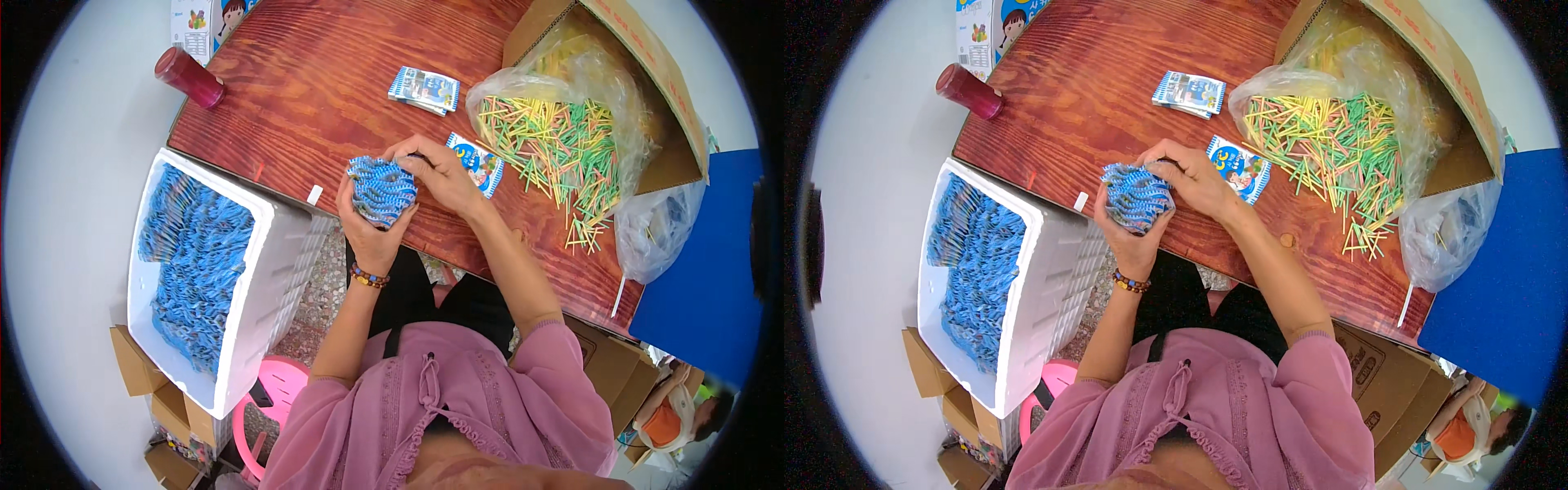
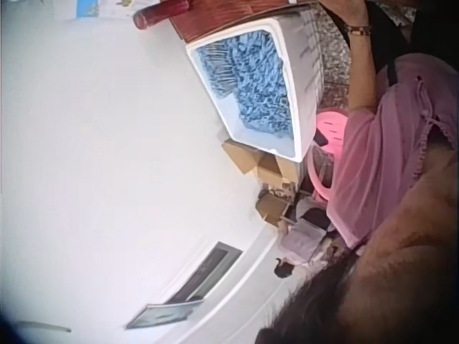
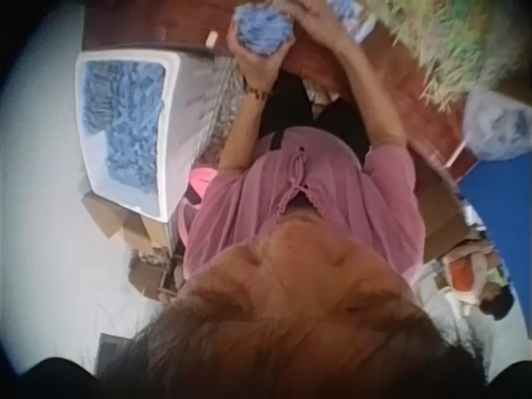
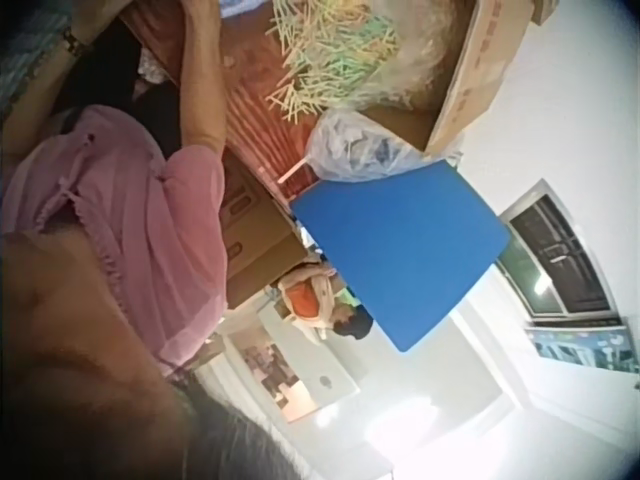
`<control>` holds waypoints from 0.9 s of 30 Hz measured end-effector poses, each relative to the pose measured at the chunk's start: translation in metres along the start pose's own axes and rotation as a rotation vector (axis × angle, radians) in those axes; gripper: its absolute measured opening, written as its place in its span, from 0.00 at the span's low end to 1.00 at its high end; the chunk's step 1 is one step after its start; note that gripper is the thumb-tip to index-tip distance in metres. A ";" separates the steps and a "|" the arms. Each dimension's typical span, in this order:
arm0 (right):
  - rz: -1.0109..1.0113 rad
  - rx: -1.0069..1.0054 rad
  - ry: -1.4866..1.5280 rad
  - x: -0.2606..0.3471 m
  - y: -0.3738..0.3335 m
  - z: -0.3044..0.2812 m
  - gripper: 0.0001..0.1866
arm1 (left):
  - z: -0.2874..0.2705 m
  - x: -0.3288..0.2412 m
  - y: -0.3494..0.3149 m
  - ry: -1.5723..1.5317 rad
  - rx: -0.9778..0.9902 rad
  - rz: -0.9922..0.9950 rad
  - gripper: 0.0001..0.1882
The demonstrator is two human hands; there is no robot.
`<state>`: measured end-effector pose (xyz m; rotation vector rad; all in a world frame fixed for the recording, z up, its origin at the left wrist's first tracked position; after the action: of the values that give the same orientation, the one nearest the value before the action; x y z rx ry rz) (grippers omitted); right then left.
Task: Packaging small wooden sticks into blue plastic packets and organizing them into a crate.
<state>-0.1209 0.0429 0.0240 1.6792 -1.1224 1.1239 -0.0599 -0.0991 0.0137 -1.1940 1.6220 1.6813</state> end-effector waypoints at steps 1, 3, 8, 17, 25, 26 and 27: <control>-0.004 -0.049 0.049 0.001 -0.001 0.003 0.08 | 0.000 0.007 -0.003 -0.084 0.000 -0.048 0.49; -0.016 -0.077 0.073 -0.005 0.000 0.008 0.10 | 0.000 0.012 -0.006 -0.073 0.006 -0.038 0.49; 0.109 -0.065 0.275 -0.017 -0.003 0.006 0.19 | 0.010 0.021 -0.016 -0.043 0.180 0.002 0.55; -0.075 0.272 0.133 0.011 -0.028 0.020 0.43 | 0.009 0.011 -0.012 -0.044 0.046 -0.025 0.58; -0.299 0.068 -0.140 0.021 -0.029 0.022 0.45 | 0.013 0.036 -0.013 -0.331 -0.081 -0.161 0.56; -0.279 0.009 -0.159 0.014 -0.026 0.022 0.44 | 0.013 0.026 -0.010 -0.025 -0.048 -0.065 0.56; -0.259 -0.047 -0.176 0.011 -0.022 0.023 0.43 | 0.014 0.014 -0.007 0.282 -0.018 0.025 0.56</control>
<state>-0.0926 0.0255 0.0247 1.8528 -0.9940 0.7947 -0.0646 -0.0874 -0.0033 -1.4803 1.7954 1.6016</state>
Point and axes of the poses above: each hand's wrist, its own y-axis towards the middle knuckle, its own z-axis out of the palm, x = y × z, the point moved 10 cm from there along y, towards the middle knuckle, and after that the axes turned 14 degrees about -y, right-handed, at the moved point
